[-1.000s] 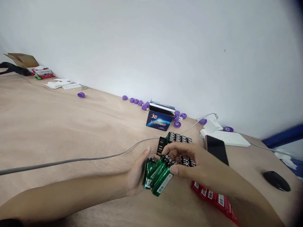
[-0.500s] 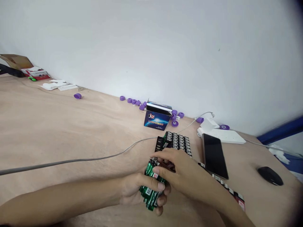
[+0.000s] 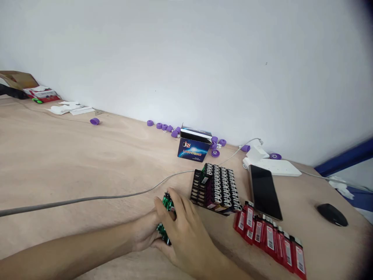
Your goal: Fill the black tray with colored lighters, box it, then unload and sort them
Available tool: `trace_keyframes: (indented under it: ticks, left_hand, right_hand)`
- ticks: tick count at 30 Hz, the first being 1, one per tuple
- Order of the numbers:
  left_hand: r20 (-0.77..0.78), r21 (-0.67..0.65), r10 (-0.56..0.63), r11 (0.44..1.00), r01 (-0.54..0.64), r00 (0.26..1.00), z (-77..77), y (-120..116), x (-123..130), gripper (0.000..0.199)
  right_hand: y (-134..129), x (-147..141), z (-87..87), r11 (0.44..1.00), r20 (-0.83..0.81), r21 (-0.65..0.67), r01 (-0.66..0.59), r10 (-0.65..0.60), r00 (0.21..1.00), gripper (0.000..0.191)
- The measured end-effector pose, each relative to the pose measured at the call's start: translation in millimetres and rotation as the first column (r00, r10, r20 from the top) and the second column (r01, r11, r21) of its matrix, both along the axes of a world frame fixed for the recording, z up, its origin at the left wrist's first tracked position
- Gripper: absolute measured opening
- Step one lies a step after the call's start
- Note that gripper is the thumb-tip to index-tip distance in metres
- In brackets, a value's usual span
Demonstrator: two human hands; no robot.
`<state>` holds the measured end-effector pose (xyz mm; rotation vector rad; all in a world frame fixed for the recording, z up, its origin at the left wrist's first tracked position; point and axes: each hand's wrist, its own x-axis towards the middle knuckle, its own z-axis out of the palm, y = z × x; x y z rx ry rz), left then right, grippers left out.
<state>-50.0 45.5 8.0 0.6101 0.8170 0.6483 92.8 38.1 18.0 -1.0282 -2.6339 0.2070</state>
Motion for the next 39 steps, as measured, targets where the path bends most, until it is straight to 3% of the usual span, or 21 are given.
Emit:
trace_keyframes:
  ticks: [2,6,13,21,29,32,35,37,39]
  left_hand:
    - [-0.037,-0.011,0.031,0.999,-0.032,0.999,1.8,4.5,-7.6,0.035]
    - [-0.137,-0.042,0.074,0.996,-0.080,0.988,4.9,14.5,-22.3,0.046]
    - [-0.074,-0.024,-0.041,0.999,0.039,0.996,16.4,21.8,-39.4,0.046]
    - [-0.237,-0.001,0.102,0.994,-0.106,0.966,18.3,13.3,-31.7,0.049]
    - [-0.203,0.041,0.063,0.998,-0.055,0.977,17.1,15.1,-33.0,0.047]
    - [-0.159,0.052,-0.003,0.999,0.011,0.987,15.2,21.6,-40.6,0.044]
    - [-0.219,0.202,-0.116,0.966,0.161,0.969,17.0,34.7,-55.4,0.029]
    - [-0.366,0.336,-0.180,0.889,0.310,0.913,19.9,45.3,-67.5,0.024]
    - [-0.553,0.452,-0.113,0.792,0.411,0.826,21.8,54.9,-78.4,0.024]
  right_hand:
    - [4.9,-5.9,-7.7,1.000,-0.073,0.010,0.017,-0.016,0.997,0.095]
    - [16.3,-15.5,-16.8,1.000,-0.171,0.031,-0.005,0.010,0.985,0.086]
    - [30.4,-29.4,-29.2,0.998,-0.359,-0.059,-0.028,0.005,0.933,0.087]
    - [28.2,-27.6,-33.9,0.999,-0.277,-0.027,-0.038,0.029,0.961,0.102]
    - [34.6,-27.8,-30.5,0.998,-0.328,0.064,-0.011,0.032,0.944,0.078]
    - [35.0,-24.6,-31.3,0.997,-0.321,0.072,-0.007,0.030,0.947,0.078]
    - [35.0,-21.2,-31.4,0.999,-0.305,0.053,-0.006,0.022,0.952,0.079]
    - [35.1,-20.5,-30.6,0.999,-0.279,0.032,-0.005,0.014,0.960,0.082]
    - [35.8,-21.6,-29.3,1.000,-0.241,-0.006,-0.005,0.003,0.971,0.086]
